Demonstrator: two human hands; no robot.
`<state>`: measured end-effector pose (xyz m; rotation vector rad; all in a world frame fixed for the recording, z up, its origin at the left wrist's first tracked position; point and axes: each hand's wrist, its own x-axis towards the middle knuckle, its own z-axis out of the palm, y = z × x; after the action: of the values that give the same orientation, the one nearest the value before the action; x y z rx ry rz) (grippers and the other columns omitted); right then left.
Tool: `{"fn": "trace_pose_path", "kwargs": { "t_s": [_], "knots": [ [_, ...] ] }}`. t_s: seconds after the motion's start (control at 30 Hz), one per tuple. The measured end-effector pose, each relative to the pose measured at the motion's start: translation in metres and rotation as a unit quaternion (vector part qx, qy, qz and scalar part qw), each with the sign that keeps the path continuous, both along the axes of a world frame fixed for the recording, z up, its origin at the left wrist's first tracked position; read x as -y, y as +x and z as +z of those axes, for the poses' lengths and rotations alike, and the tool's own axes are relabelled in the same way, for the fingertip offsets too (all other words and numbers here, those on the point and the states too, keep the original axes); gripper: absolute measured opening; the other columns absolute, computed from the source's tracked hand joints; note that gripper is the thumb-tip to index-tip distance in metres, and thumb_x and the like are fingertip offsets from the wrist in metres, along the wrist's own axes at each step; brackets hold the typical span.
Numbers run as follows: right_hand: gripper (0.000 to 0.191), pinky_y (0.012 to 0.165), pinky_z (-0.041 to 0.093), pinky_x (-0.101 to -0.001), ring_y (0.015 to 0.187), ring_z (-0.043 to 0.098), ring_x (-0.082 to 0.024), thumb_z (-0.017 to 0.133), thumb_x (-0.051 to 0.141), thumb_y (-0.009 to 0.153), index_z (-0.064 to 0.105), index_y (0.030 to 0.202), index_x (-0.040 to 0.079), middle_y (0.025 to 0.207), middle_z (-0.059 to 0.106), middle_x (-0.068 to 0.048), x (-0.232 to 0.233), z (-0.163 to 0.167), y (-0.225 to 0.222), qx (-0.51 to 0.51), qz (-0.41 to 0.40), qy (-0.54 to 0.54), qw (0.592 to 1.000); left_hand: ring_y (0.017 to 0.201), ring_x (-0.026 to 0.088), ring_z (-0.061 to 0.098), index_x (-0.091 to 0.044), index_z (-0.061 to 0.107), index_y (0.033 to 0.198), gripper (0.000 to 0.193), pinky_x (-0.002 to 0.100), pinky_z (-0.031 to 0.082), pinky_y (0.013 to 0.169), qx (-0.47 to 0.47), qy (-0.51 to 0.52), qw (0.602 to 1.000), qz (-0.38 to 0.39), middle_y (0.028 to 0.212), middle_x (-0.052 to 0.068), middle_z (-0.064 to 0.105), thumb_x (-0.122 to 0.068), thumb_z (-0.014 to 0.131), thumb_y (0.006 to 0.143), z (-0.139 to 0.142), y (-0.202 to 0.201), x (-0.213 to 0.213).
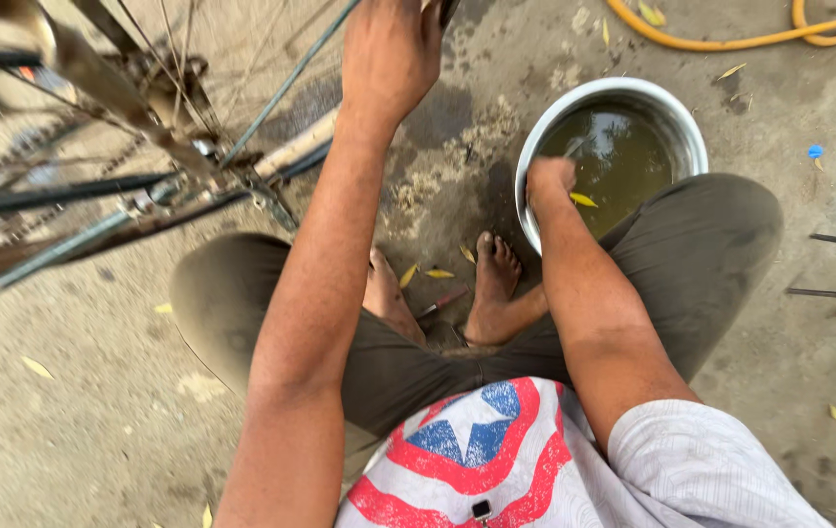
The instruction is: The person removes a bicycle tire from the rim, cleans the rim with a wet rag, and then reinstalls the tire onto the rim. The person works by hand, using a rag to wipe the rim before fitting the tire back in place.
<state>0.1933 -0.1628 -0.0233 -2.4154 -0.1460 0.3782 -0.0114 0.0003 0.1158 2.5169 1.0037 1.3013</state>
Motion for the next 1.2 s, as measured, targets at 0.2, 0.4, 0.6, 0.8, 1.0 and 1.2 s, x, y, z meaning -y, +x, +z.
{"fn": "trace_pose_path", "kwargs": {
  "t_s": [0.2, 0.4, 0.6, 0.8, 1.0, 1.2],
  "knots": [
    [0.017, 0.036, 0.035, -0.0376, 0.046, 0.054, -0.025, 0.051, 0.013, 0.100, 0.055, 0.112, 0.001, 0.071, 0.056, -0.013, -0.017, 0.021, 0.004, -0.343, -0.057, 0.120, 0.930, 0.106, 0.038, 0.068, -0.002, 0.045, 0.149, 0.051, 0.052, 0.055, 0.092, 0.006, -0.111, 0.994, -0.024, 0.117, 0.022, 0.068, -0.007, 0.064, 0.102, -0.005, -0.006, -0.004],
    [0.010, 0.050, 0.054, -0.0341, 0.054, 0.062, -0.019, 0.050, 0.009, 0.100, 0.055, 0.107, 0.004, 0.074, 0.064, -0.008, -0.066, 0.096, 0.026, -0.331, 0.218, 0.242, 0.886, 0.143, 0.041, 0.048, -0.007, 0.040, 0.155, 0.063, 0.052, 0.042, 0.121, -0.014, -0.050, 0.999, 0.000, 0.152, 0.020, 0.051, -0.014, 0.073, 0.101, 0.006, -0.002, -0.002],
    [0.008, 0.048, 0.046, -0.0267, 0.057, 0.054, -0.011, 0.063, 0.014, 0.094, 0.068, 0.095, 0.008, 0.080, 0.070, -0.004, -0.068, 0.102, -0.031, -0.352, 0.335, 0.191, 0.853, 0.138, 0.041, 0.051, -0.003, 0.038, 0.155, 0.073, 0.053, 0.037, 0.123, -0.112, -0.071, 0.991, -0.017, 0.149, 0.022, 0.052, -0.014, 0.073, 0.091, 0.043, -0.016, -0.010],
    [0.029, 0.050, 0.049, -0.0310, 0.052, 0.055, -0.014, 0.053, 0.023, 0.106, 0.059, 0.084, 0.004, 0.066, 0.057, -0.004, -0.101, 0.057, -0.108, -0.463, 0.297, 0.316, 0.773, 0.124, 0.037, 0.063, -0.003, 0.051, 0.143, 0.053, 0.051, 0.044, 0.120, -0.091, -0.095, 0.991, 0.032, 0.133, 0.018, 0.066, -0.015, 0.071, 0.096, 0.049, -0.007, -0.008],
    [0.029, 0.043, 0.046, -0.0260, 0.049, 0.055, -0.007, 0.046, 0.028, 0.112, 0.060, 0.098, 0.008, 0.061, 0.057, 0.003, -0.106, 0.061, -0.156, -0.474, 0.235, 0.527, 0.665, 0.109, 0.037, 0.069, -0.001, 0.060, 0.129, 0.041, 0.050, 0.050, 0.108, -0.069, -0.072, 0.994, 0.050, 0.118, 0.016, 0.072, -0.019, 0.073, 0.094, 0.049, 0.001, -0.013],
    [0.036, 0.091, 0.050, -0.0340, 0.110, 0.058, -0.014, 0.040, 0.033, 0.108, 0.051, 0.130, 0.007, 0.120, 0.057, -0.005, -0.123, 0.056, -0.164, -0.572, 0.132, 0.485, 0.648, 0.107, 0.032, 0.072, -0.005, 0.065, 0.124, 0.043, 0.049, 0.052, 0.105, -0.048, -0.046, 0.996, 0.056, 0.115, 0.011, 0.074, -0.034, 0.081, 0.096, 0.043, 0.003, -0.011]
  ]
}}
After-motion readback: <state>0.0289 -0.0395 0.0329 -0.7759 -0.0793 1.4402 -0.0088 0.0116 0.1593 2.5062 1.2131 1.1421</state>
